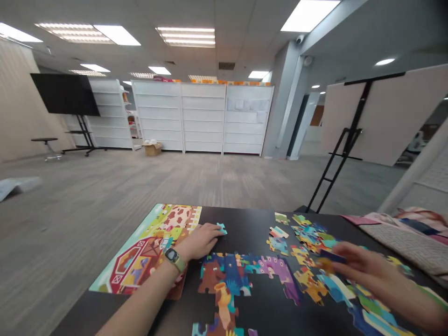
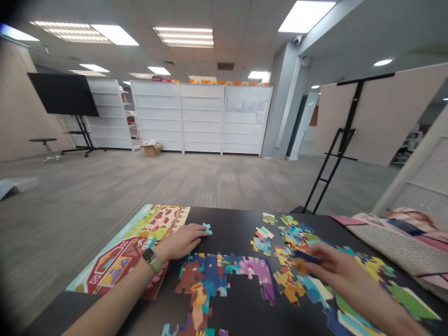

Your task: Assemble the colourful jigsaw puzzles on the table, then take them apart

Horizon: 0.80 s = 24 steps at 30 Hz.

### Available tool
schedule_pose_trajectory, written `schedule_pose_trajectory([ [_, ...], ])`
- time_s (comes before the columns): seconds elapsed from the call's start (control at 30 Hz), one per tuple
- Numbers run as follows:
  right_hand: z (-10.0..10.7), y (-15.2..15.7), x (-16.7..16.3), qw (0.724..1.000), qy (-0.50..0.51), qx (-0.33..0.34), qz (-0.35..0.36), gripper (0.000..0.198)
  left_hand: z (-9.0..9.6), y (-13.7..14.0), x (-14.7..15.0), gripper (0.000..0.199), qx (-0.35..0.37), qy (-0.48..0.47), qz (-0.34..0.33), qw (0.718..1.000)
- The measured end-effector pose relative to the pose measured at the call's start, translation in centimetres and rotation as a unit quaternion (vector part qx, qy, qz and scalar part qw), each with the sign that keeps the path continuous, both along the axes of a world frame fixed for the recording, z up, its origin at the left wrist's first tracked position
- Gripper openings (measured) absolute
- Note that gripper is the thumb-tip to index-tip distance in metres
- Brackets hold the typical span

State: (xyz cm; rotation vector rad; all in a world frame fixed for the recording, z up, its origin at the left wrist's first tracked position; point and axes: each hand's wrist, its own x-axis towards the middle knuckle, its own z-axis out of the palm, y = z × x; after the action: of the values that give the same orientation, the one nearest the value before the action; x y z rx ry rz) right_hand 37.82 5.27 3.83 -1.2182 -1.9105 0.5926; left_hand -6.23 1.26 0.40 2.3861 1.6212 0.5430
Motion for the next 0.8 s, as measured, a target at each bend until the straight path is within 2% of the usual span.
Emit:
schedule_pose_trajectory([
  [0.03,0.4,0.3,-3.7,0.99,-0.007,-0.091,0.104,0.024,-0.2,0.2,-0.2,0.039,0.004,0.005,0.01,1.0],
  [0.1,0.7,0.7,-11.5,0.97,0.016,-0.137,0.199,0.016,-0.5,0.4,-0.8,0.041,0.011,0.016,0.028,0.999],
  [0.13,0.5,0.8,-15.2,0.964,0.016,-0.144,0.222,0.014,-0.6,0.5,-1.1,0.042,0.014,0.021,0.036,0.999],
  [0.2,-0.3,1.2,-20.9,0.968,-0.026,-0.12,0.219,0.014,-0.7,0.5,-1.6,0.044,0.02,0.025,0.055,0.998],
  [0.27,-1.5,1.7,-23.9,0.97,-0.055,-0.103,0.212,0.013,-0.9,0.6,-1.9,0.047,0.024,0.023,0.075,0.997],
  [0.4,-3.3,2.8,-24.2,0.969,-0.099,-0.086,0.21,0.016,-1.2,0.8,-2.2,0.049,0.025,0.005,0.102,0.994],
  [0.57,-3.2,3.5,-23.5,0.965,-0.155,-0.062,0.204,0.013,-1.1,0.9,-2.6,0.049,0.026,-0.022,0.119,0.992],
  [0.8,-3.4,0.9,-23.1,0.966,-0.203,-0.005,0.163,0.014,-1.0,0.9,-2.3,0.046,0.034,-0.039,0.107,0.993],
])
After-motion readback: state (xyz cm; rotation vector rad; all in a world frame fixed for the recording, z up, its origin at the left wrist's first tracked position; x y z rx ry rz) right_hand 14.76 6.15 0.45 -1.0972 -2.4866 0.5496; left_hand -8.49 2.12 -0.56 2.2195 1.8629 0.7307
